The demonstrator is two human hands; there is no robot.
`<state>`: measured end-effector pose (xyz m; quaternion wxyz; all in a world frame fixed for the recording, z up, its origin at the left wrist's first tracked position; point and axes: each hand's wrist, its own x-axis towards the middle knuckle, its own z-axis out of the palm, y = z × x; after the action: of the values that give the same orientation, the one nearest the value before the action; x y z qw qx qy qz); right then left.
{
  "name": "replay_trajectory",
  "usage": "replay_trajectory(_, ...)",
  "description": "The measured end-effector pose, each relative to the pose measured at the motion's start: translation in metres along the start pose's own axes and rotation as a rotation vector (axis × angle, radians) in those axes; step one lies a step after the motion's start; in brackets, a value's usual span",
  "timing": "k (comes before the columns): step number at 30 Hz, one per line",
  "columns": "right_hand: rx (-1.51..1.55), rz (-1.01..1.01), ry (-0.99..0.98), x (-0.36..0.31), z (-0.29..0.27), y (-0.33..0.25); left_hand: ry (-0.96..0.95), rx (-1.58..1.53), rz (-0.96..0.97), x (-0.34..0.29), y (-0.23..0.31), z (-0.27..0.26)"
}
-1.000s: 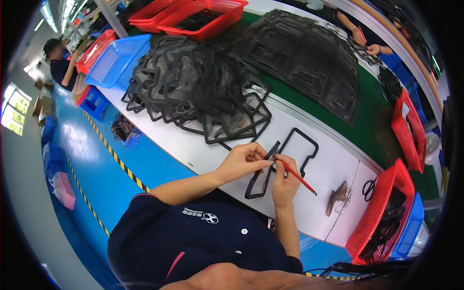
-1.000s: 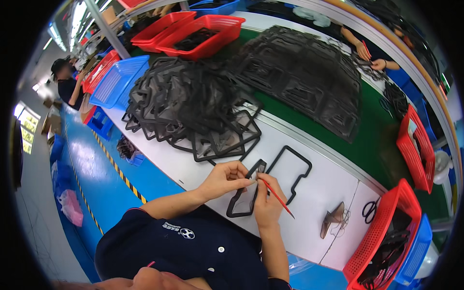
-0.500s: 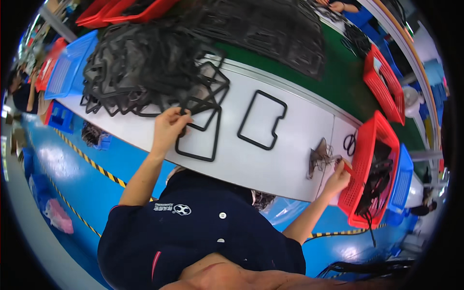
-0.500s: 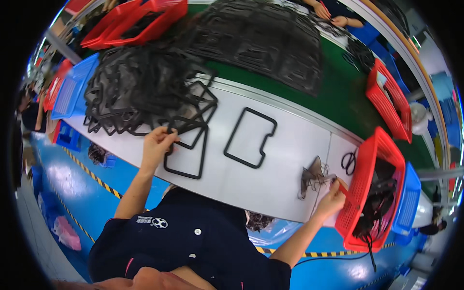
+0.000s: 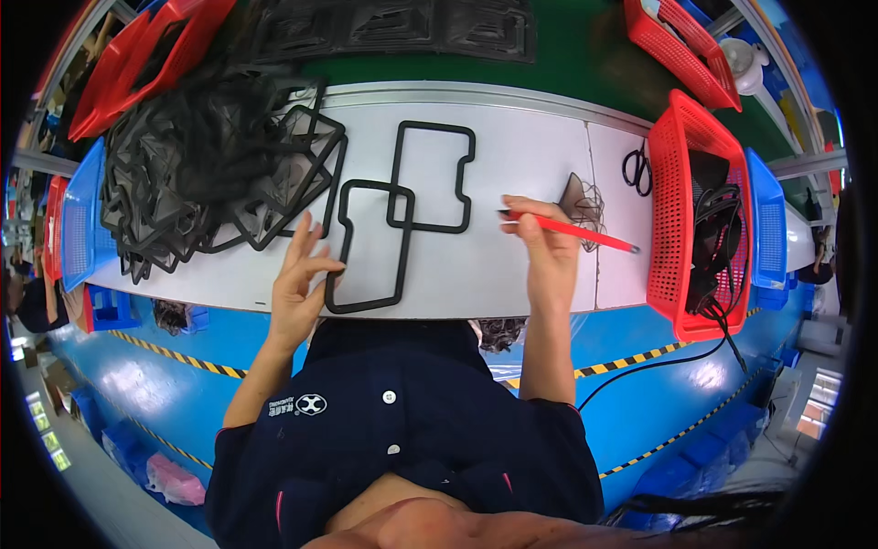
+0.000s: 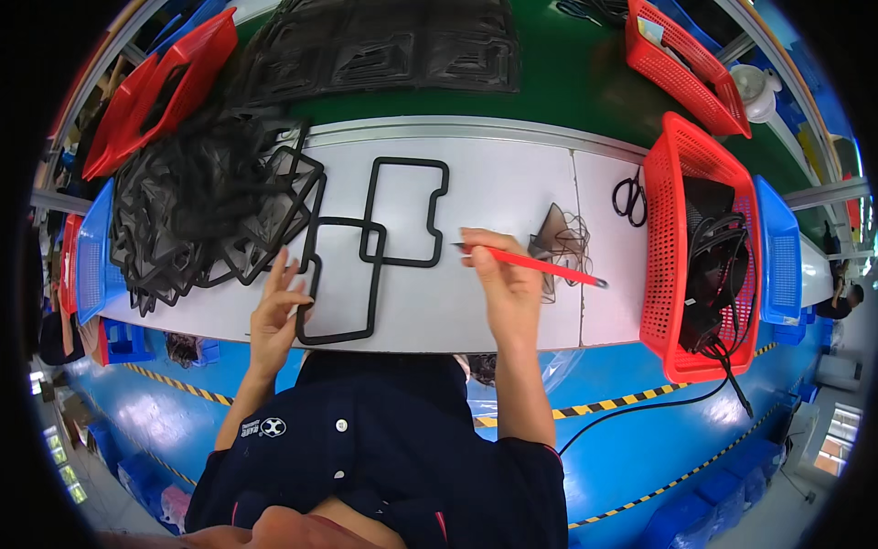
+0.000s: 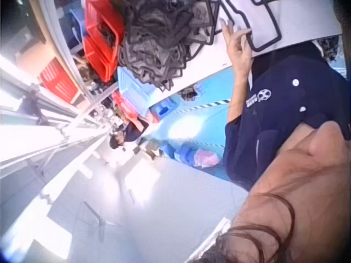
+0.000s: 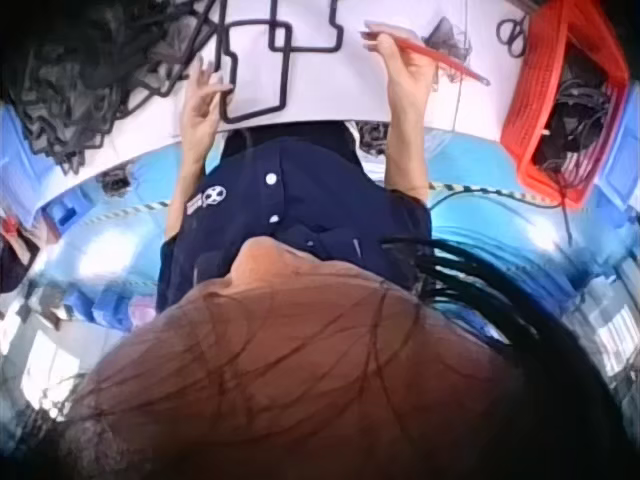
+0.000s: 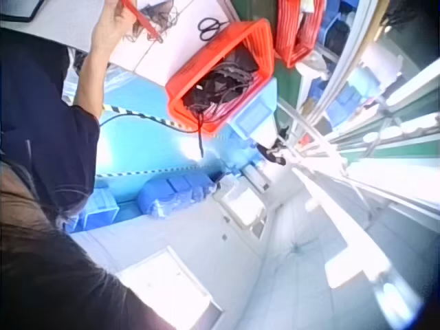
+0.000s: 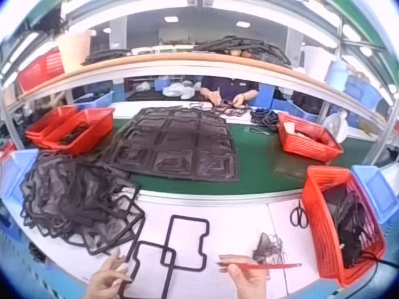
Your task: The recorder uses a red tool to trim or clean the edges of black plastic gasket-like objects on a workbench.
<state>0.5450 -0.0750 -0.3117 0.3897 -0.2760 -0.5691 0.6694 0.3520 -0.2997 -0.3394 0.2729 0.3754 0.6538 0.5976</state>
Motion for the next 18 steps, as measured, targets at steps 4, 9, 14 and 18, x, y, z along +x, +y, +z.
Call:
replay_trajectory(4,0.196,0.229,-0.285,-0.001,0.046,0.028,-0.019,-0.698,-0.339,0.002,0.008,0.009)
replay_trajectory(9,0.329,0.411,-0.433,-0.01,0.085,0.049,0.023,-0.541,-0.543,0.025,0.006,0.001)
replay_trajectory(14,0.396,0.443,-0.422,-0.01,0.103,0.054,0.082,-0.527,-0.433,0.028,-0.008,0.009)
replay_trajectory(18,0.443,0.435,-0.413,-0.008,0.107,0.055,0.089,-0.557,-0.411,0.029,-0.001,0.013)
